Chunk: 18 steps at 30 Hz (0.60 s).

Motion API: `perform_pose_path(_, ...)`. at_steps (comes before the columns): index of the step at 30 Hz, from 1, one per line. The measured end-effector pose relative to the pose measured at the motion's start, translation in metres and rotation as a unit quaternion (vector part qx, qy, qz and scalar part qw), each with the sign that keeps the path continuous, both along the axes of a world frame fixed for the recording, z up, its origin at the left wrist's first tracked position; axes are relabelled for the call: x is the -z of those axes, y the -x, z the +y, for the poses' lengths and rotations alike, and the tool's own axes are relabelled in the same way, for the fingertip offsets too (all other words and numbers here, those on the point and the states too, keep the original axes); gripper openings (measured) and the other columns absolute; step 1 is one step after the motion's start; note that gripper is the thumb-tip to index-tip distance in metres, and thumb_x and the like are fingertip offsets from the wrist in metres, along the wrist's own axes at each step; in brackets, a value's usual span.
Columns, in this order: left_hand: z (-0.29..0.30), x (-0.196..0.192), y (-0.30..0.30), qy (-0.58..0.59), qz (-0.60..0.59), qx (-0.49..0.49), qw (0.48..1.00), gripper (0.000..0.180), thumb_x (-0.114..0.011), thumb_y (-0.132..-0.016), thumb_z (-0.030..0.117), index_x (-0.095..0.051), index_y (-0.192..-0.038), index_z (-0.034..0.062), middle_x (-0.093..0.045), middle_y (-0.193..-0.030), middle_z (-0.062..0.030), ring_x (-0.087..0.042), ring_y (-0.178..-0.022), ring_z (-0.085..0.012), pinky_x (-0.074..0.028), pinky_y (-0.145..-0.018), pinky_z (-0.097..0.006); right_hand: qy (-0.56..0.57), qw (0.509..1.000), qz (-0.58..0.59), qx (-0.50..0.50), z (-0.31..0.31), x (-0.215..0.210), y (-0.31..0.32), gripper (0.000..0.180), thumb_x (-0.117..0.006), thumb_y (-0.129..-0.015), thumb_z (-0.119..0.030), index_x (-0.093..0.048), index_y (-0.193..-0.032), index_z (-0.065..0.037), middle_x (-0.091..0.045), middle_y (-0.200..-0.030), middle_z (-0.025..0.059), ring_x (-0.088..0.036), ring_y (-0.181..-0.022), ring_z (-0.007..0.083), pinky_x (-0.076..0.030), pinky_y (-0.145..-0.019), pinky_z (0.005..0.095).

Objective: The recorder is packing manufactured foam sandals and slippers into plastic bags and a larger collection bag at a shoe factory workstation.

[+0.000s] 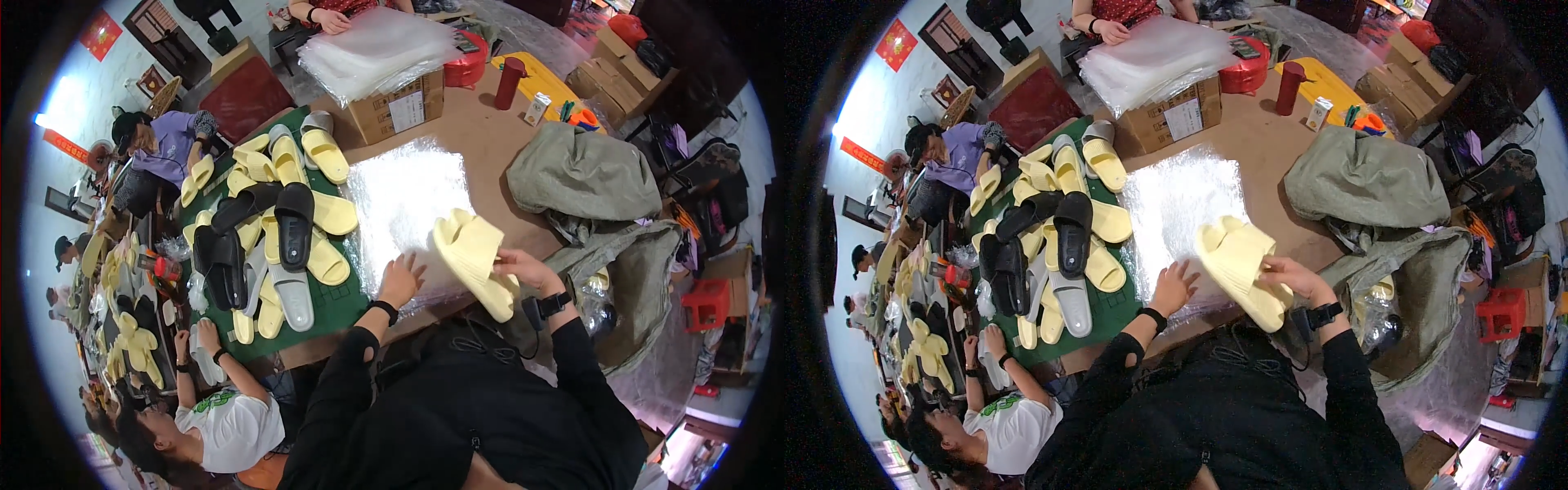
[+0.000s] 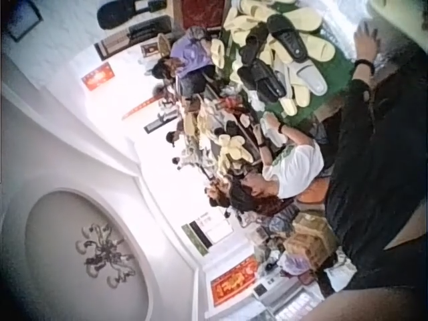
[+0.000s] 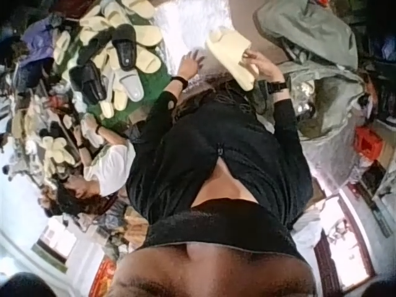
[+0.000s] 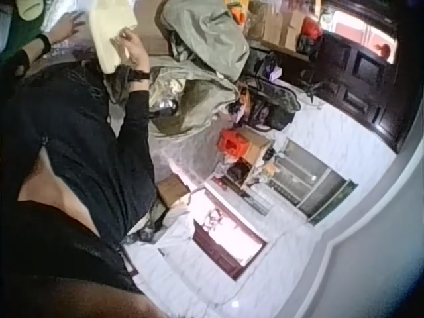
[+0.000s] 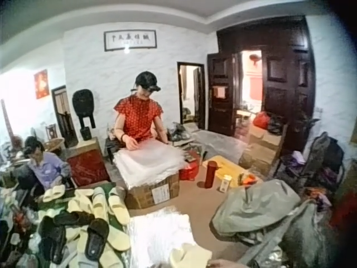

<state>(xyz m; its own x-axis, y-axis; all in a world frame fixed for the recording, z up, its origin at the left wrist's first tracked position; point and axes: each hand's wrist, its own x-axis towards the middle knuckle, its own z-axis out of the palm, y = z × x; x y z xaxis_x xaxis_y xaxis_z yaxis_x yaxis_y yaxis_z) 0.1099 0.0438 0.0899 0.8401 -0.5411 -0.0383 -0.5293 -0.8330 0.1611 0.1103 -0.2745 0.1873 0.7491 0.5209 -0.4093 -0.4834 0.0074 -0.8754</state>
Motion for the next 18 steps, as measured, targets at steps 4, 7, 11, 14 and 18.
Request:
perform_pose_path(4, -0.001, 0.020, 0.009, -0.068, 0.014, -0.023, 0.997, 0.045, -0.050, -0.087, 0.031, -0.048, -0.129, 0.0134, -0.035, -0.140, -0.0121, -0.035, -0.125, -0.0339, -0.034, -0.098, -0.047, 0.016, 0.990, 0.000, -0.137, 0.016, 0.002, 0.003, 0.047, -0.060, -0.084, -0.012, -0.047, -0.127, 0.003, -0.056, -0.117, 0.0037, -0.050, -0.103, 0.0103, -0.039, -0.089, 0.0253)
perform_pose_path(7, -0.003, 0.029, 0.009, -0.105, -0.033, -0.034, 0.993, 0.048, -0.047, -0.086, 0.028, -0.043, -0.131, 0.0111, -0.035, -0.140, -0.0127, -0.036, -0.125, -0.0334, -0.035, -0.098, -0.046, 0.003, 0.979, 0.041, -0.199, 0.026, 0.004, 0.003, 0.047, -0.062, -0.084, -0.014, -0.048, -0.127, 0.003, -0.058, -0.113, 0.0034, -0.051, -0.099, 0.0090, -0.040, -0.086, 0.0240)
perform_pose_path(11, 0.003, 0.039, 0.006, -0.047, -0.059, -0.074, 0.994, 0.055, -0.046, -0.085, 0.027, -0.036, -0.135, 0.0060, -0.032, -0.141, -0.0115, -0.036, -0.125, -0.0326, -0.035, -0.098, -0.046, -0.038, 0.968, 0.041, -0.246, 0.039, 0.014, 0.002, 0.045, -0.061, -0.086, -0.013, -0.049, -0.127, 0.001, -0.058, -0.115, 0.0029, -0.051, -0.100, 0.0082, -0.040, -0.088, 0.0235)
perform_pose_path(14, -0.001, 0.014, -0.002, -0.019, -0.044, -0.097, 0.994, 0.061, -0.045, -0.084, 0.026, -0.029, -0.139, 0.0038, -0.031, -0.142, -0.0098, -0.034, -0.125, -0.0304, -0.033, -0.099, -0.046, -0.030, 0.968, 0.044, -0.247, 0.036, 0.016, 0.002, 0.043, -0.060, -0.086, -0.011, -0.050, -0.127, 0.001, -0.059, -0.116, 0.0034, -0.051, -0.100, 0.0085, -0.040, -0.089, 0.0234)
perform_pose_path(18, 0.002, 0.007, -0.002, -0.080, -0.112, -0.118, 0.983, 0.065, -0.046, -0.084, 0.026, -0.025, -0.142, 0.0057, -0.032, -0.141, -0.0053, -0.034, -0.123, -0.0269, -0.029, -0.099, -0.047, -0.029, 0.971, 0.055, -0.233, 0.038, 0.018, 0.005, 0.043, -0.060, -0.086, -0.010, -0.050, -0.126, 0.000, -0.059, -0.116, 0.0034, -0.051, -0.101, 0.0090, -0.039, -0.090, 0.0234)
